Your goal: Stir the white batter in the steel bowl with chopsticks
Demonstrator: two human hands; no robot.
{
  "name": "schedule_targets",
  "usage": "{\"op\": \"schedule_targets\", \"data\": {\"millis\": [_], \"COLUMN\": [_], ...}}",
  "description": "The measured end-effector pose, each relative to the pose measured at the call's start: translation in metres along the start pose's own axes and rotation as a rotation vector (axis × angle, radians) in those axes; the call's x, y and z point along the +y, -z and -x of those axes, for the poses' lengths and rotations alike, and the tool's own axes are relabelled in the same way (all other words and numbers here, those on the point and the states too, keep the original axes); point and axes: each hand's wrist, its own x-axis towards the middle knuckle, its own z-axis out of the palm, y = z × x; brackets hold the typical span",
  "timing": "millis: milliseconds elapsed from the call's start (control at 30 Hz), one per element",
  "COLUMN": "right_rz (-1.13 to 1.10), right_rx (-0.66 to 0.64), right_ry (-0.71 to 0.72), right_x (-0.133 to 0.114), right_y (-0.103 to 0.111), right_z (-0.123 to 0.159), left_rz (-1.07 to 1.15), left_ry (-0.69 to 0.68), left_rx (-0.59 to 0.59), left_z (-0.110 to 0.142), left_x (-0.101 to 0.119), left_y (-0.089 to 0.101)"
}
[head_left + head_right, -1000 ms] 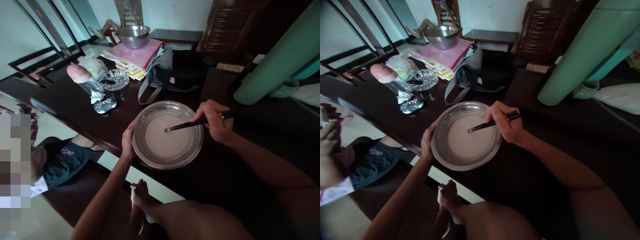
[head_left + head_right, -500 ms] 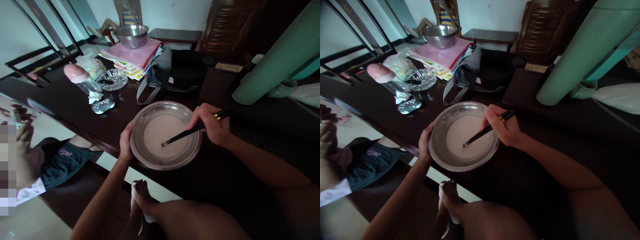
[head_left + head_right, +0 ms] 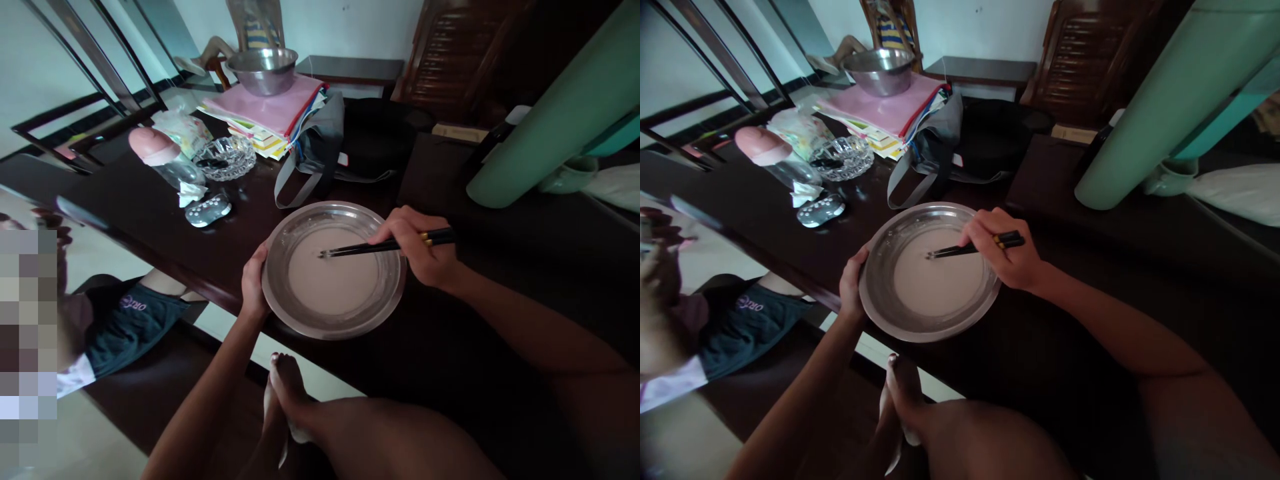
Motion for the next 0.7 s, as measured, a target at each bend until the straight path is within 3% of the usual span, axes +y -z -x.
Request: {"op": "schedule_targets", "data": {"millis": [100, 167, 233, 300, 433, 500, 600, 700], "right_rz": [-0.118, -0.161, -0.098, -0.019, -0.139, -0.207, -0.110, -0.050], "right_rx": [0.133, 0.088, -0.002, -0.008, 0.182, 0.127, -0.019, 0.074], "right_ry": [-0.041, -0.069, -0.070, -0.059, -0.085, -0.107, -0.112, -0.087], "right_x": [0.0005, 0.0007, 0.0014, 0.0026, 0.0033, 0.0020, 0.0003, 0.0009], "right_y": [0.0002, -0.0008, -0.0017, -0.0018, -0.0012, -0.0018, -0.0020, -0.0004], "right_z": [0.0004, 0.0008, 0.0008, 0.0004, -0.0005, -0.0011, -0.0021, -0.0015], "left_rz": [-0.020, -0.026, -0.032, -0.033, -0.024, -0.025, -0.024, -0.009], "left_ry": [0.007, 0.019, 0.010, -0.006, 0.001, 0.002, -0.010, -0.008], "left_rx": [0.005, 0.015, 0.037, 0.045, -0.007, -0.012, 0.006, 0.000], "left_z": [0.0004, 0.0007, 0.0010, 0.0013, 0.0016, 0.0013, 0.0010, 0.0011], "left_x": [0.0011, 0.0016, 0.0018, 0.0017, 0.0007, 0.0001, -0.0001, 0.0005], "left_y": [-0.0002, -0.0004, -0.0006, -0.0006, 0.0002, 0.0007, 0.0006, -0.0006]}}
